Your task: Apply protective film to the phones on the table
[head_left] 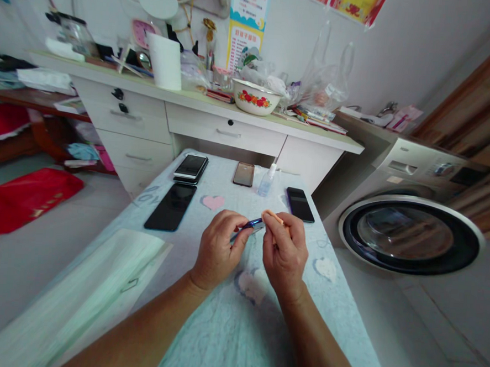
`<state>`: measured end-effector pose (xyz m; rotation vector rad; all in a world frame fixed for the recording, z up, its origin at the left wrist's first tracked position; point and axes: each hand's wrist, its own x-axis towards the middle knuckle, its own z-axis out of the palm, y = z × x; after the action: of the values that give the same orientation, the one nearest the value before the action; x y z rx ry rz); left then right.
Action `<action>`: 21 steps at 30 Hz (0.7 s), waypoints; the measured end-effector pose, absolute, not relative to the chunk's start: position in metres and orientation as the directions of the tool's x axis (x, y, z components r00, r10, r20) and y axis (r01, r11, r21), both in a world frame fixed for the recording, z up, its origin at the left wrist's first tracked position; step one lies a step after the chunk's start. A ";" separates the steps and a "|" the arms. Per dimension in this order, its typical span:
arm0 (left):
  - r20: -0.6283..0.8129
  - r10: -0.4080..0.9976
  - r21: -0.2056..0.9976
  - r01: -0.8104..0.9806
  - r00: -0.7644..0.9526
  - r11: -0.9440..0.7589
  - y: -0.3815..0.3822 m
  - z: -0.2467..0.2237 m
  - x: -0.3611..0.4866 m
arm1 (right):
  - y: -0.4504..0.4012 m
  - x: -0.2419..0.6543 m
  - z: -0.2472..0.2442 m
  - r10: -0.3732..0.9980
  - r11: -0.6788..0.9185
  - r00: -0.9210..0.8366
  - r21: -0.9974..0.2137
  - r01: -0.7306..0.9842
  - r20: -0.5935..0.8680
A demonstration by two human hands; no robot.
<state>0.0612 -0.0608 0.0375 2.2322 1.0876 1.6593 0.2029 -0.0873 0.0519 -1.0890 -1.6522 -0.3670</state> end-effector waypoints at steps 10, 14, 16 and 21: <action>0.766 0.628 0.521 0.442 0.136 -0.731 -0.061 0.039 0.061 | -0.093 0.192 0.050 0.502 0.591 -0.079 -0.275 0.759 0.861; 0.765 0.627 0.515 0.445 0.146 -0.732 -0.061 0.040 0.061 | -0.094 0.191 0.051 0.503 0.588 -0.092 -0.262 0.765 0.859; 0.764 0.628 0.514 0.447 0.150 -0.732 -0.061 0.040 0.061 | -0.093 0.193 0.052 0.502 0.589 -0.090 -0.264 0.764 0.860; 0.765 0.630 0.520 0.448 0.136 -0.728 -0.062 0.039 0.060 | -0.089 0.203 0.052 0.484 0.557 -0.043 -0.269 0.786 0.874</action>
<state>0.0602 -0.0617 0.0391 2.2371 1.0735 1.6428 0.2028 -0.0887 0.0525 -1.0724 -1.6925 -0.3427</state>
